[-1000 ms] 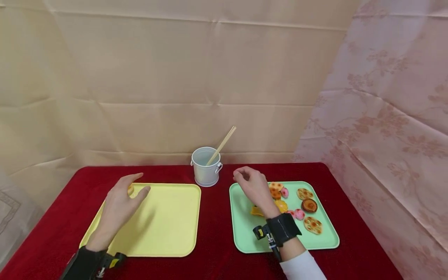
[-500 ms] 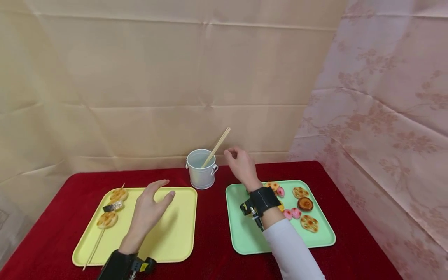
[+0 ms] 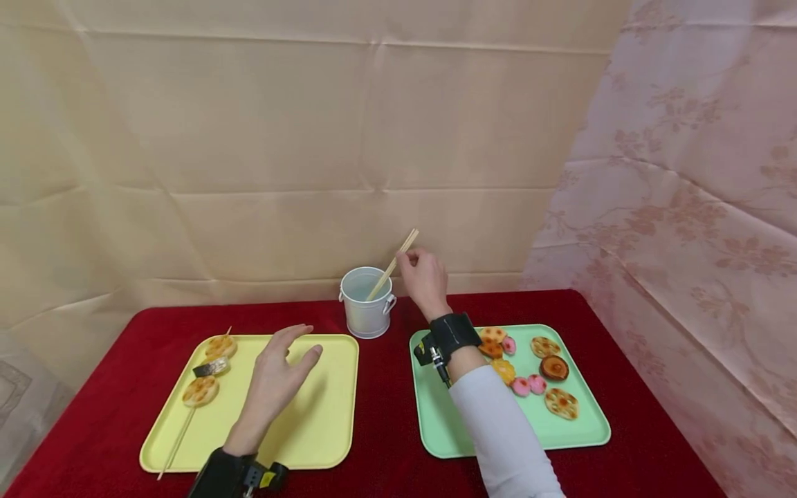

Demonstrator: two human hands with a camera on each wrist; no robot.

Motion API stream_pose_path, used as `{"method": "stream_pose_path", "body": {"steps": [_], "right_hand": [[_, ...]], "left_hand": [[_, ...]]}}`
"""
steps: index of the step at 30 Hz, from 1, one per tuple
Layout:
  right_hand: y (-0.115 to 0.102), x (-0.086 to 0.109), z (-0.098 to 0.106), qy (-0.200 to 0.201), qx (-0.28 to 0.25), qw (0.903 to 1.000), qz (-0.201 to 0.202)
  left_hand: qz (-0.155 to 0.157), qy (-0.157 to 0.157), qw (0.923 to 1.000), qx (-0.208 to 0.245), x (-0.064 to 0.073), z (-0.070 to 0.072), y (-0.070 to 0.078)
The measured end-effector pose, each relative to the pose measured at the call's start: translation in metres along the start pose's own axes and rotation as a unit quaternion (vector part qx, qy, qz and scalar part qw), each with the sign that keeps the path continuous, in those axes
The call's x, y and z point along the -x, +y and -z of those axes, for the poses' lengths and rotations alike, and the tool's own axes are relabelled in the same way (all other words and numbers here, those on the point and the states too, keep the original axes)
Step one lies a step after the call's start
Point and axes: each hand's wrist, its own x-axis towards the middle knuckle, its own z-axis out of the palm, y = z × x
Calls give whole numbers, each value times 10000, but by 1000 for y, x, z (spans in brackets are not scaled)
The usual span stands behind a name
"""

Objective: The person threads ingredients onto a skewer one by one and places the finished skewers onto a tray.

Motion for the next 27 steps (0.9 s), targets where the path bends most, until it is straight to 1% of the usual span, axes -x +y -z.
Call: {"method": "stream_pose_path", "body": {"steps": [6, 10, 13, 19, 24, 27], "right_hand": [[1, 0, 4, 206, -108, 9996, -140], [1, 2, 15, 412, -264, 9988, -90], [-1, 3, 28, 572, -559, 9968, 63], [-10, 13, 59, 871, -1136, 9891, 347], [-17, 29, 83, 1224, -1508, 9796, 522], [-19, 41, 92, 1419, -1674, 9741, 551]], "left_hand": [[18, -58, 10000, 22, 0, -1, 3], [9, -98, 10000, 16, -2, 0, 4], [13, -138, 9999, -4, -3, 0, 4], [70, -172, 9998, -60, -4, 4, 4], [79, -200, 9997, -73, -5, 8, 4], [97, -208, 9997, -62, -5, 9, 3]]}}
